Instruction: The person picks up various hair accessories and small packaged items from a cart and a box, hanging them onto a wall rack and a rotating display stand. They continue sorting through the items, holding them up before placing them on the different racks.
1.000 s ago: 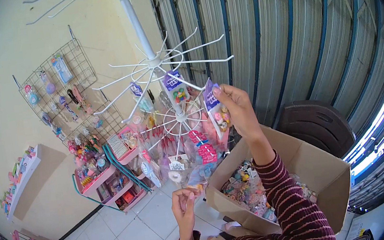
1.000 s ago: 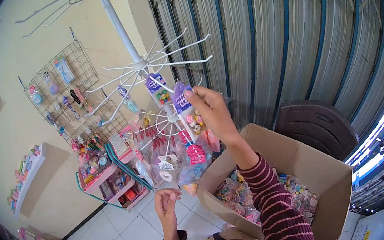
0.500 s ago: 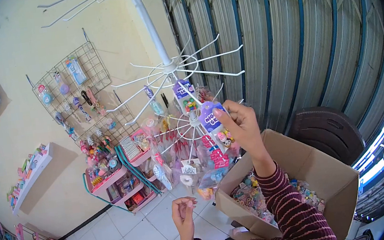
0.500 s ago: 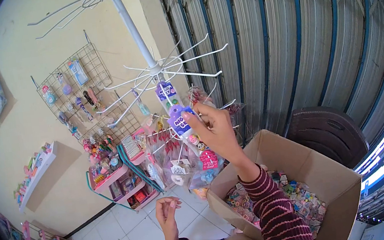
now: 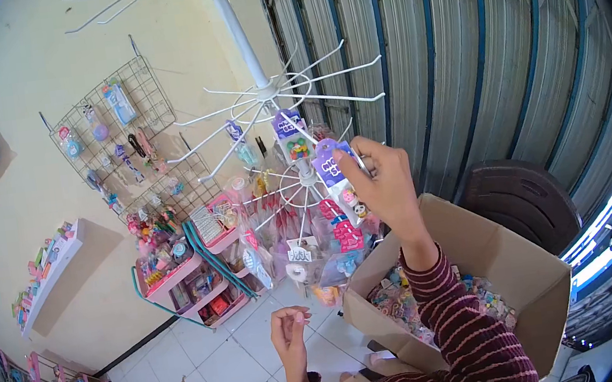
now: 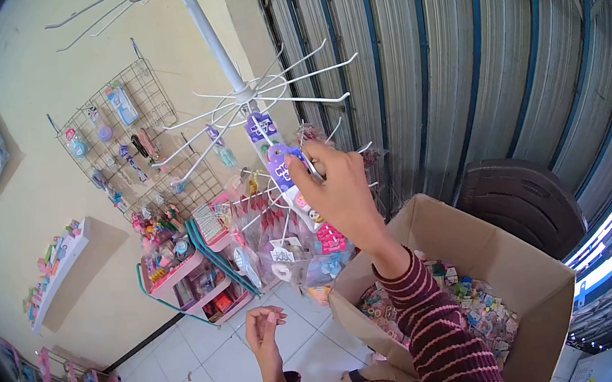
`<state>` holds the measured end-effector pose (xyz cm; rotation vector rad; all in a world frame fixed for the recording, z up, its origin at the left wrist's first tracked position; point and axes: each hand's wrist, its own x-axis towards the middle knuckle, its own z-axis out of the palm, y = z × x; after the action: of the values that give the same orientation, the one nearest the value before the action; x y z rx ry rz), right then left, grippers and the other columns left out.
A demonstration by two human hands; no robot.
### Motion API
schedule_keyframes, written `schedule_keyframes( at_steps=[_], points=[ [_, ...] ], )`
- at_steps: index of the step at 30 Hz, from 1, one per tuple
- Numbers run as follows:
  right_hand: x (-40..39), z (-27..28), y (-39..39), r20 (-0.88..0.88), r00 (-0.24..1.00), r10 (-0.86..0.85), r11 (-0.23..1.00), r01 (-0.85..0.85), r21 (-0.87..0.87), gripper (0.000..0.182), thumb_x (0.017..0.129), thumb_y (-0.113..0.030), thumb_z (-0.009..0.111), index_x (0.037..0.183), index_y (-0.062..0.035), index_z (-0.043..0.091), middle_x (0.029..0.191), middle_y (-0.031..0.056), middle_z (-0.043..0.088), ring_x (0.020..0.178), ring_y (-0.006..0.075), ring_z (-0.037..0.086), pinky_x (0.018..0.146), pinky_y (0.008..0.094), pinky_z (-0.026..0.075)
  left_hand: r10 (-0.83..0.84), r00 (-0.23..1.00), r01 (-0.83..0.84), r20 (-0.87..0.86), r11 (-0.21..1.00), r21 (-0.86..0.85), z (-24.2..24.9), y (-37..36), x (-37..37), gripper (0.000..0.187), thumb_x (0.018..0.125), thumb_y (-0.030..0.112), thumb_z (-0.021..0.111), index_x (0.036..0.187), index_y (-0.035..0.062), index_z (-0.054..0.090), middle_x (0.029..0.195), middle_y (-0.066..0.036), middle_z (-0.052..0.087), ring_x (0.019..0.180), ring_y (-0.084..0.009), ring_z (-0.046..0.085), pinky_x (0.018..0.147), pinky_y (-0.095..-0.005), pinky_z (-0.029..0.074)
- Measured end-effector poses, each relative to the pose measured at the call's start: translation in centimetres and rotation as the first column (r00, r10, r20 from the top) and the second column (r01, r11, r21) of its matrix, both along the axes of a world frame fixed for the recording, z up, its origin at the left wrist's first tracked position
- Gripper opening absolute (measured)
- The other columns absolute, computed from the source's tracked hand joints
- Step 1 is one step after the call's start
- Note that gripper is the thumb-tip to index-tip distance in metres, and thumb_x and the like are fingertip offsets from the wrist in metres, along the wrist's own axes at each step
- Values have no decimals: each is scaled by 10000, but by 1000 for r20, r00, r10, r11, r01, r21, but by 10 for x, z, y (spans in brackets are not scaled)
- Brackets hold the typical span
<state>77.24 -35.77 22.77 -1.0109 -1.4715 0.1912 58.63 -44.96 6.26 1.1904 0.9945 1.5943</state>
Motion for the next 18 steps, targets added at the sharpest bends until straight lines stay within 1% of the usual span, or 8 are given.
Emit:
schedule_keyframes(
  at_steps=[2,7,11,13,14,15,17,18],
  points=[
    [1,1,1,-35,999,26,999,-28,-45,199,746,-119,538,625,22,467,407,75,314,383,70,254,355,260,218,-12,1000,12,-4,1000,5,-1,-1,-2,104,792,83,484,858,20,433,836,-85,527,734,-125,498,643,-223,396],
    [2,3,5,-220,950,223,967,-245,-76,173,745,-115,538,669,39,514,435,41,444,391,22,341,353,231,247,-2,1000,2,23,1000,-7,-1,-2,-5,101,793,86,485,852,22,435,833,-86,526,730,-121,494,644,-223,393],
    [-3,5,7,-239,942,236,955,-270,-121,175,745,-114,534,669,43,517,445,61,457,395,34,350,363,242,268,-1,1000,1,5,1000,-10,1,0,-7,99,794,91,485,846,22,437,830,-87,524,724,-123,494,642,-223,392],
    [-5,-1,18,-94,988,122,989,-129,-72,169,745,-113,532,687,46,521,438,82,442,402,54,372,378,255,286,4,1000,-4,5,1000,7,0,2,-7,103,794,99,487,840,21,437,829,-87,525,723,-123,494,641,-221,390],
    [-5,-9,32,-26,997,68,997,-69,-22,194,750,-143,528,681,38,521,443,123,442,405,135,446,404,293,320,1,1000,-1,4,1000,3,0,2,-7,103,794,99,487,840,21,437,829,-87,525,723,-123,494,641,-221,390],
    [-7,-14,46,-29,998,62,998,-62,-27,194,750,-143,528,681,38,521,443,123,442,405,135,446,404,293,320,4,1000,-4,3,1000,7,0,3,-6,103,794,99,487,836,20,436,822,-89,523,719,-125,492,639,-222,389],
    [-14,-16,69,44,998,-37,993,32,111,248,759,-200,520,659,27,519,492,170,464,453,240,505,428,344,342,-14,1000,14,-11,1000,-7,0,5,-4,103,793,99,487,832,18,435,816,-91,521,716,-128,490,637,-224,388],
    [-15,-14,78,50,999,-15,999,13,42,271,751,-229,523,650,22,522,526,187,484,497,280,519,454,368,361,-34,999,35,-17,999,33,-1,7,-2,94,792,90,482,828,18,434,808,-93,518,711,-130,486,638,-227,386]
  ],
)
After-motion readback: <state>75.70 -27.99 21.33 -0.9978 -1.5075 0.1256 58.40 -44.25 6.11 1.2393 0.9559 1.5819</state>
